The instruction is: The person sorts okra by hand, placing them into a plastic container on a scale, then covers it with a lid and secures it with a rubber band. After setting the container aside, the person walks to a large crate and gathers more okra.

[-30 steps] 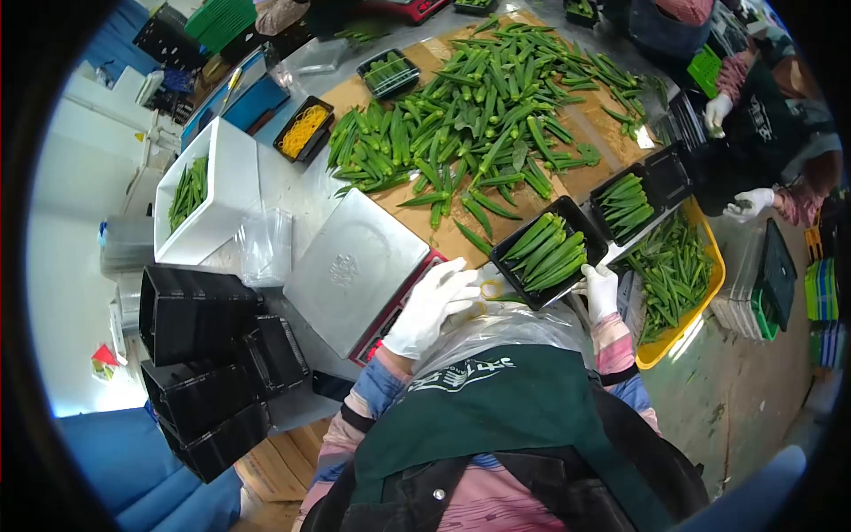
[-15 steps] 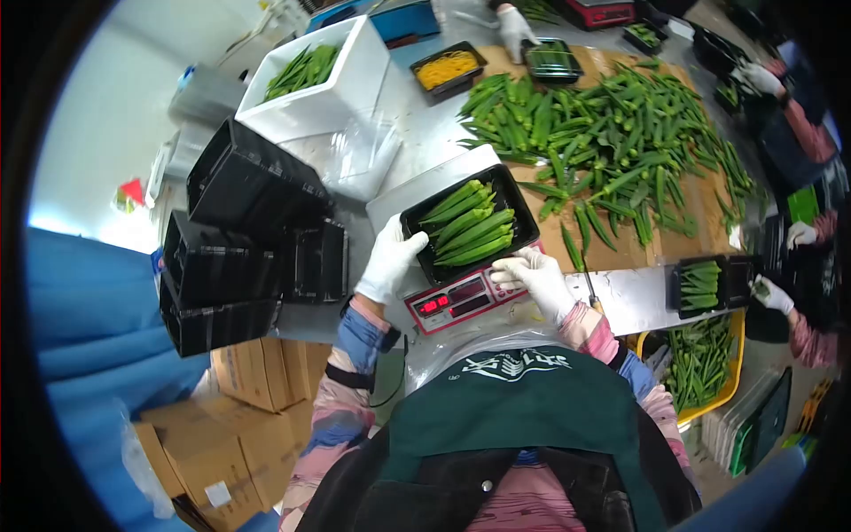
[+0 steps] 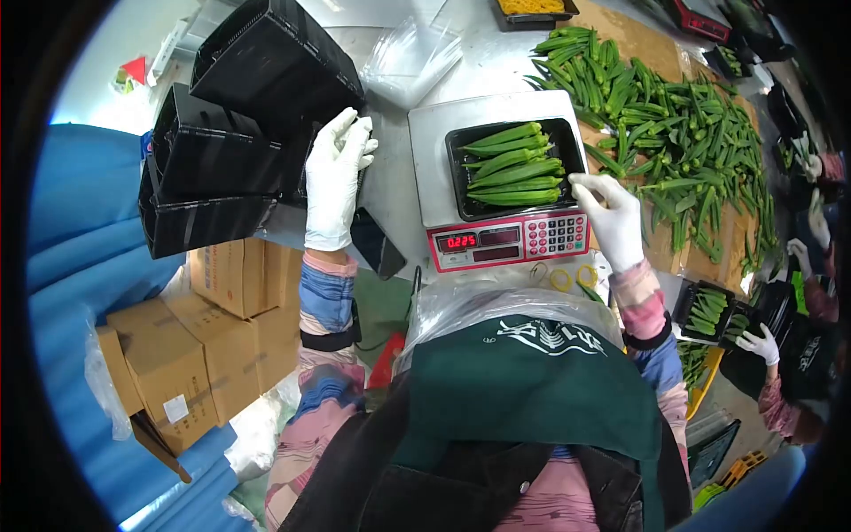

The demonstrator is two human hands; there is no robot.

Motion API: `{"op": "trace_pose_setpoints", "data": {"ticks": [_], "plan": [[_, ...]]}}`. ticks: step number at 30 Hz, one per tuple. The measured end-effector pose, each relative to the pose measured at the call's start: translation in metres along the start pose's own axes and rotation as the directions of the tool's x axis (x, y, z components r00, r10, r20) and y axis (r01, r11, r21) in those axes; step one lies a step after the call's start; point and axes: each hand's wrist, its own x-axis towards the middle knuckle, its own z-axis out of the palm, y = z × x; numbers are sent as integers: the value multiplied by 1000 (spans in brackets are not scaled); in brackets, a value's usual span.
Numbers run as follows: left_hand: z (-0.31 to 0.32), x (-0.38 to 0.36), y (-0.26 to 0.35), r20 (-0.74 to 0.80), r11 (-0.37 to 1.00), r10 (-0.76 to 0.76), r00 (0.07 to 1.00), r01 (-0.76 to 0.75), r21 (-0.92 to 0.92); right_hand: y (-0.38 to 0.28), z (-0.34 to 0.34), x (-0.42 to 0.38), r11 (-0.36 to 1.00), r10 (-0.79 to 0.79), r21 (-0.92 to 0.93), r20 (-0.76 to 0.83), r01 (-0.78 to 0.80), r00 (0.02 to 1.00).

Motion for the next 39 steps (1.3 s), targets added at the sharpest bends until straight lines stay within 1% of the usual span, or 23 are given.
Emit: {"op": "trace_pose_setpoints", "data": {"ticks": [1,2,4,5,8,9,13,15,16,17,18,20,21,22,24,25,26,28,30,31,34,35,39], "plan": [[2,-3,-2,2,1000,7,1000,-7,-28,-8,5,11,979,-161,-128,8,161,987],[3,-7,-4,4,998,14,1000,-14,-55,-14,10,19,983,-112,-144,40,117,993],[4,-11,-7,-7,996,15,1000,-16,-85,-9,25,37,931,-260,-254,48,264,964],[4,-13,-9,-19,996,8,1000,-9,-86,-12,30,44,925,-248,-274,86,262,965],[3,-18,-13,-41,995,-15,999,11,-99,0,46,62,826,-404,-367,142,427,904],[3,-19,-16,-43,994,-22,999,17,-108,-1,50,65,836,-375,-374,148,403,915],[3,-22,-23,-47,991,-44,998,37,-125,0,42,71,872,-354,-356,12,335,935],[5,-15,-28,-65,985,-83,994,72,-154,21,29,75,812,-391,-484,-35,326,920],[7,-7,-32,-48,988,-62,997,54,-145,34,23,76,792,-388,-530,-54,303,920],[9,4,-37,-31,990,-41,999,36,-135,46,18,75,792,-325,-553,-24,259,945],[11,16,-42,-16,992,-23,1000,20,-124,55,16,73,831,-273,-508,-18,226,962],[23,53,-53,-21,998,67,997,-67,21,64,17,70,897,-169,-415,3,155,986],[29,78,-67,-26,953,241,970,-231,196,61,19,68,898,-166,-414,-14,145,986],[33,102,-79,-2,852,405,914,-377,364,53,21,66,904,-153,-411,-52,119,987],[51,136,-83,27,762,358,933,-309,569,48,23,63,887,-236,-427,-99,173,967],[59,152,-84,84,687,448,890,-402,606,46,22,62,890,-242,-422,-109,176,964],[70,162,-87,171,531,499,850,-456,714,42,20,61,905,-228,-392,-114,167,967],[80,181,-111,231,276,744,627,-603,749,32,13,59,938,-182,-321,-124,134,975],[77,197,-110,305,350,512,803,-519,779,38,4,53,955,-136,-282,-156,87,978],[74,202,-106,333,377,375,865,-471,798,41,-1,51,963,-111,-263,-171,63,979],[64,208,-108,242,568,452,859,-486,664,44,-15,44,988,28,-142,-173,-53,985],[58,212,-111,255,537,496,830,-524,661,46,-16,44,987,40,-144,-173,-66,984],[52,181,-61,183,743,437,881,-468,479,35,-11,51,990,21,-134,-165,-43,986]]}}
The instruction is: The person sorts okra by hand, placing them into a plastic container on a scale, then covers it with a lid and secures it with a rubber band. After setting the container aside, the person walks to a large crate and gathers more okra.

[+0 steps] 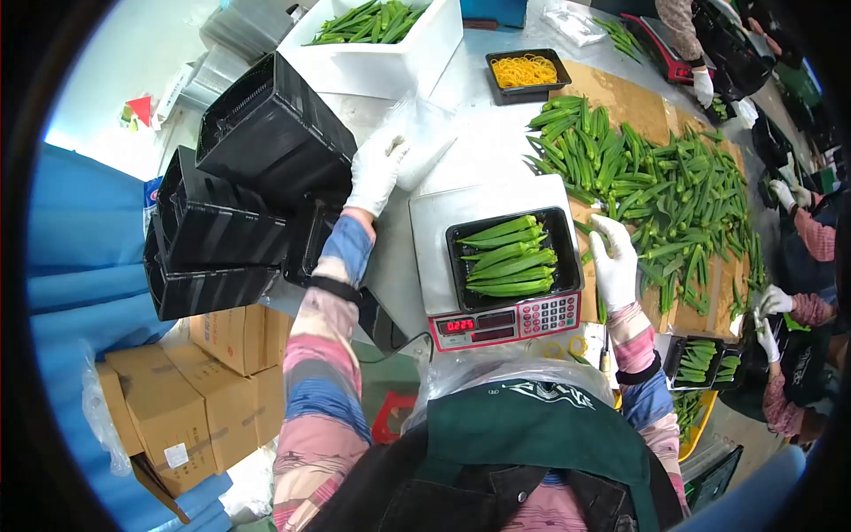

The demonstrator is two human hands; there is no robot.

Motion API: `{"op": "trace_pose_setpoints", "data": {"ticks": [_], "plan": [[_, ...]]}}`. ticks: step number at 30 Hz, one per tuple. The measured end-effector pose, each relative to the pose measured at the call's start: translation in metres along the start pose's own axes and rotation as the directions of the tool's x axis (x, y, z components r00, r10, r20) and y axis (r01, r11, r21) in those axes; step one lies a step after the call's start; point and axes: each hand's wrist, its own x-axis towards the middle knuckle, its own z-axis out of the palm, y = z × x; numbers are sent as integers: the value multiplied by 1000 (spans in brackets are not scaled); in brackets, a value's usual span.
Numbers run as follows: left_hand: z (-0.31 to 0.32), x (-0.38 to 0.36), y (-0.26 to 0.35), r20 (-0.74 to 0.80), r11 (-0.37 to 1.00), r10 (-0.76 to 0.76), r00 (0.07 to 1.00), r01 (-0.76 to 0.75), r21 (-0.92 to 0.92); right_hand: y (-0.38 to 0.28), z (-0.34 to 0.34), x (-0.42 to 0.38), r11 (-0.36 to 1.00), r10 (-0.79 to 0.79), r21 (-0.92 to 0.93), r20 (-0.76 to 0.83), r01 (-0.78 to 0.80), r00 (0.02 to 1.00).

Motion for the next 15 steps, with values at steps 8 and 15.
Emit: {"op": "trace_pose_setpoints", "data": {"ticks": [8,15], "plan": [[-61,-55,153,234,330,-69,970,244,-912,-78,-4,35,903,69,422,54,-85,996],[-34,-116,163,434,66,-181,883,451,-890,-106,-19,22,765,136,580,279,-280,951]]}}
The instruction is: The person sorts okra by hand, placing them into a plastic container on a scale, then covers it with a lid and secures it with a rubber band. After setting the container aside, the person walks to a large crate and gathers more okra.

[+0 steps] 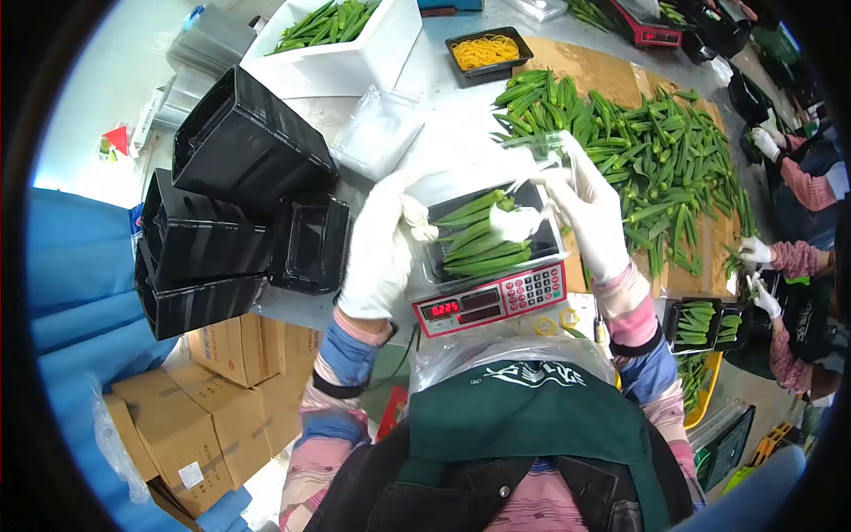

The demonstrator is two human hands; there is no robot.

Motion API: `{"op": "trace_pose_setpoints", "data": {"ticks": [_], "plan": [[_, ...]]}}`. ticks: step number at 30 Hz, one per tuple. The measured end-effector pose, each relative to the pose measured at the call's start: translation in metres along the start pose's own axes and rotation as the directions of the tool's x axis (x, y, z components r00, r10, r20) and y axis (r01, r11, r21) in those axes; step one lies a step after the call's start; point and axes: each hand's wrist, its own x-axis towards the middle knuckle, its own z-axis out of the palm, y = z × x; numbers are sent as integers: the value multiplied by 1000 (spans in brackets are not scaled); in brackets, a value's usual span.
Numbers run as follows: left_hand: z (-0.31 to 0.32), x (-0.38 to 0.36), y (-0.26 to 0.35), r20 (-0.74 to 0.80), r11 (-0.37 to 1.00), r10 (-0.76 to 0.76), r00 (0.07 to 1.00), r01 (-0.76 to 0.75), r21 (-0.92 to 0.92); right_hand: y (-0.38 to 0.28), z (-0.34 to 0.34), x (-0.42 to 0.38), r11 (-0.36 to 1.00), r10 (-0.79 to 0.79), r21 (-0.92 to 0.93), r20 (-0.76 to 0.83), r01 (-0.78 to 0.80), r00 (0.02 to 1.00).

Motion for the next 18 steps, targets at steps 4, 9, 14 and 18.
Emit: {"op": "trace_pose_setpoints", "data": {"ticks": [4,9,14,18], "plan": [[8,-41,-46,-314,979,91,945,-27,202,24,1,-39,982,184,44,17,-184,983],[-3,-67,-83,-309,919,275,911,-154,362,76,5,-53,999,37,39,-40,-36,998],[10,-38,-59,-278,895,294,914,-161,416,56,11,-33,999,-39,-32,-37,38,999],[2,-13,-65,-244,816,353,903,-169,553,73,5,-4,984,-119,-136,-31,114,992]]}}
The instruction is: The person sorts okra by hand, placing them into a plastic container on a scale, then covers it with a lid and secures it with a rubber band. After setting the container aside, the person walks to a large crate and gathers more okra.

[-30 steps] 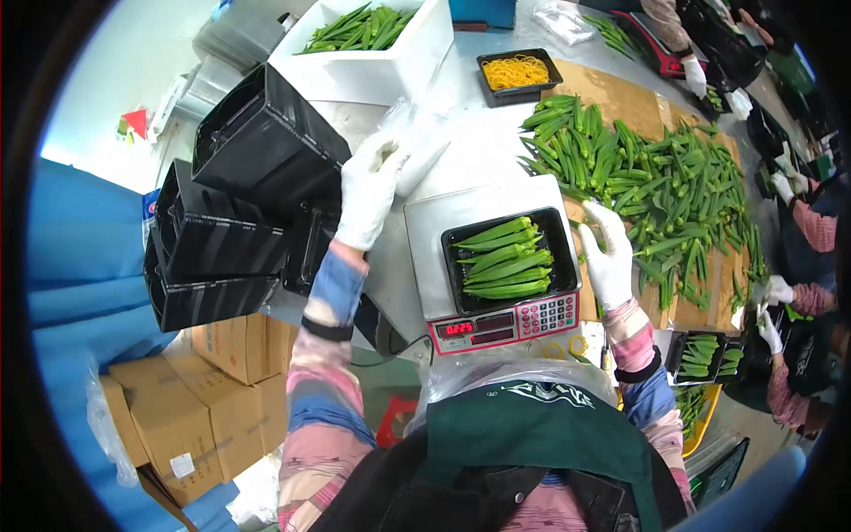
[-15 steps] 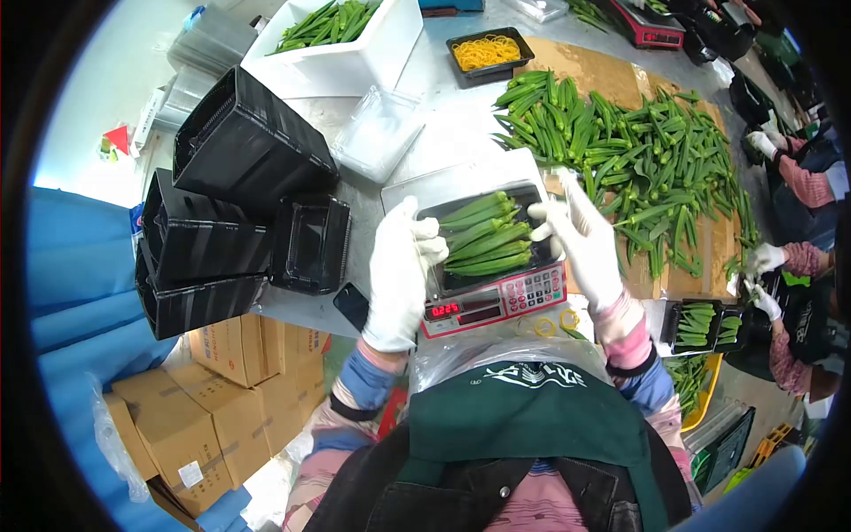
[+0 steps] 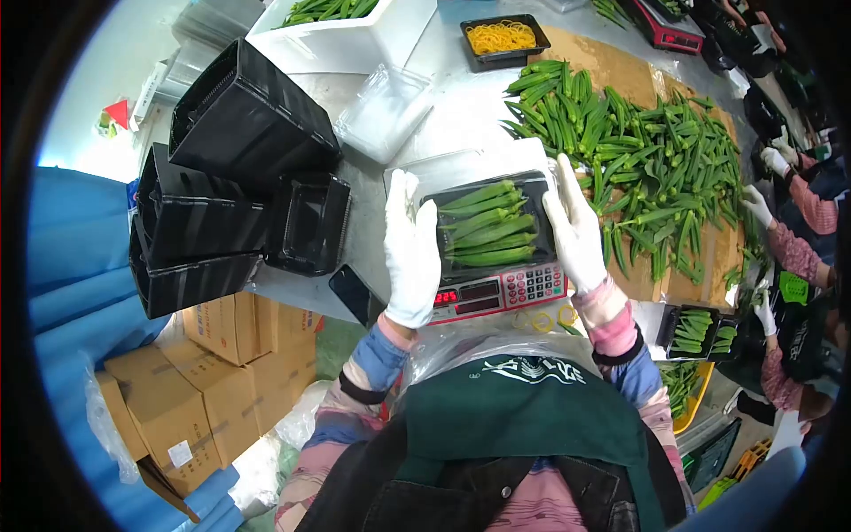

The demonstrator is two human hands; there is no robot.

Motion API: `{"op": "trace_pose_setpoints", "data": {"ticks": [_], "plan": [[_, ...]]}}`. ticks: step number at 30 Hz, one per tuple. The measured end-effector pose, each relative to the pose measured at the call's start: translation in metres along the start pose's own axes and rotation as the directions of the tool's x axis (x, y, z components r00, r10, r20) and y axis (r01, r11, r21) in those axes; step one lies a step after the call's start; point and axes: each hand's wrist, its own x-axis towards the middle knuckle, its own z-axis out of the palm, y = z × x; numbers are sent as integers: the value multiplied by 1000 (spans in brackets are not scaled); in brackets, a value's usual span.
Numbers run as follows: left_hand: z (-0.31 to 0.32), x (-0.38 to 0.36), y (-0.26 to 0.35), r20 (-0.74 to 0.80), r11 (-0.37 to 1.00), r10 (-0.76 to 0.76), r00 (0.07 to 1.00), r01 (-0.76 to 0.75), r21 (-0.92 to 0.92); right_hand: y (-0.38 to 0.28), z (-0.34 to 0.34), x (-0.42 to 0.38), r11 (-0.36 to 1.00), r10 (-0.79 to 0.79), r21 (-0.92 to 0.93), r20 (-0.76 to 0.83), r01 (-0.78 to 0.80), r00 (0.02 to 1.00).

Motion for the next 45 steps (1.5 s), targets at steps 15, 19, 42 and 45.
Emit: {"op": "trace_pose_setpoints", "data": {"ticks": [15,19,42,45], "plan": [[-3,-14,-43,78,790,41,996,-79,608,52,-14,3,963,18,-270,103,11,995],[-12,-9,-37,150,698,-40,988,-80,712,57,-17,5,952,-3,-305,102,34,995],[-13,-8,-43,271,493,124,955,-296,818,82,-46,14,943,62,-333,193,6,979],[-16,-10,-48,250,511,86,964,-258,820,60,-38,-13,972,232,-22,-5,-232,973]]}}
